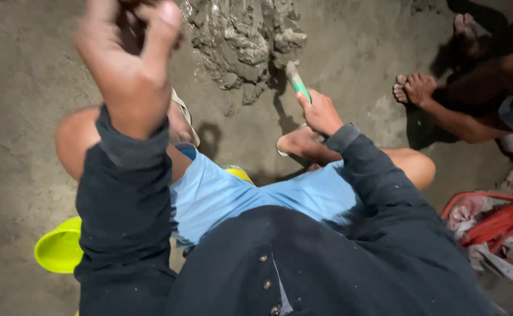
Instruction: Mixing wet cement on the ground using a hand trowel
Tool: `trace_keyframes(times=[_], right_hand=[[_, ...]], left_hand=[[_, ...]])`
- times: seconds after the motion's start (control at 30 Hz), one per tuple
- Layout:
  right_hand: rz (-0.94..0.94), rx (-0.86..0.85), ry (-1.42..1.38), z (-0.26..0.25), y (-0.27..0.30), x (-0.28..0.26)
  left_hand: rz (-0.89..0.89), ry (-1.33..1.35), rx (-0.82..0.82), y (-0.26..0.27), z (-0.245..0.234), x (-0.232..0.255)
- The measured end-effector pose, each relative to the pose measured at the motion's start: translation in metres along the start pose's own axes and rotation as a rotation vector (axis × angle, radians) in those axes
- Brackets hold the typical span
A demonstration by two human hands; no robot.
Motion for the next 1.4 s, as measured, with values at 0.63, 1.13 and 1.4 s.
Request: trace_keyframes(times=[0.63, 1.13, 1.4], right_hand=[[0.295, -0.183, 0.105, 0.046, -0.152, -0.026], [0.311, -0.226, 0.333, 0.001, -0.044, 0.048], [0.234, -0.169, 0.102, 0.015, -0.025, 0.010]], left_hand=[[-0.050, 0.086, -0.078, -0.024, 0.025, -0.028], [0.011, 0.023, -0.132, -0.022, 0.021, -0.031], [0.030, -0.001, -0.133, -0.028, 0.022, -0.030]])
Point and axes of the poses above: each hand's wrist, its own y-axis away from the middle knuckle, its own z-axis out of the palm, x = y × z, the point moved 4 cm from there along -y, towards the middle knuckle, and after that the axes turned 9 degrees about -z, right-handed, at the moved point
